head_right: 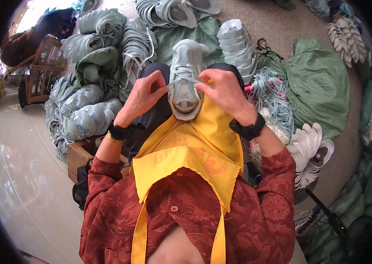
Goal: The person sits on the floor and laces a white sneaker held on their lap. They thread the laces through the eyelets, pull them tight, and tie a knot. The person then picks up a second shoe and begins the same lacing process.
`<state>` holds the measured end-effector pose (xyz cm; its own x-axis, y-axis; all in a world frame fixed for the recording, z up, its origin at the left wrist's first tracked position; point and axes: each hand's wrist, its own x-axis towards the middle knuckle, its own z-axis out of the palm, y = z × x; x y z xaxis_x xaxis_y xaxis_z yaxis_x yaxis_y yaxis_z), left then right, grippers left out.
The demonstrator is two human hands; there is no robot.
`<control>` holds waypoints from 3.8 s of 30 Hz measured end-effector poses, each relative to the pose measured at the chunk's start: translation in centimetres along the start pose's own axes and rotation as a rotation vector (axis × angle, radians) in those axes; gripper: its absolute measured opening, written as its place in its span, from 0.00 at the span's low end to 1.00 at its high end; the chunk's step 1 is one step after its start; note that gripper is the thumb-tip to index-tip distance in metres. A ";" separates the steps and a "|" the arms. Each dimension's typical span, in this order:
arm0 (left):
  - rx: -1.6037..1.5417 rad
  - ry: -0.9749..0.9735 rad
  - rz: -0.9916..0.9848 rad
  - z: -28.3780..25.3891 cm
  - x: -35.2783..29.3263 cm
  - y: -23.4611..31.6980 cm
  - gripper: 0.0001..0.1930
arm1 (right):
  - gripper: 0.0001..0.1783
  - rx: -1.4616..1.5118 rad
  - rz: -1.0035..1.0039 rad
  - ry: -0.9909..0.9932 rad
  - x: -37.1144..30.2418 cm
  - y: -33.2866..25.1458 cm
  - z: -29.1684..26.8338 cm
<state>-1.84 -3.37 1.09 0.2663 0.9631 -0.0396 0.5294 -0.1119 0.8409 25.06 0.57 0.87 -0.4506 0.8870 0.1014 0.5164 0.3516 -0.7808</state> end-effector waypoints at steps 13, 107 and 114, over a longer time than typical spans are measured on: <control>-0.013 0.083 0.098 0.1 0.3 0.6 0.08 | 0.06 -0.384 -0.380 0.024 1.6 0.9 -0.4; -0.106 0.148 -0.651 -14.4 -8.6 -9.8 0.05 | 0.11 0.822 0.653 0.136 -8.8 4.6 -7.8; -0.572 -0.036 -0.373 -3.3 -5.4 -2.3 0.05 | 0.09 0.441 0.372 -0.096 -3.4 1.1 -0.7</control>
<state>-7.16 -7.53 1.17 0.1807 0.9021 -0.3918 0.0844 0.3827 0.9200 27.66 -1.84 0.13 -0.3714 0.8887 -0.2687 0.3095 -0.1543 -0.9383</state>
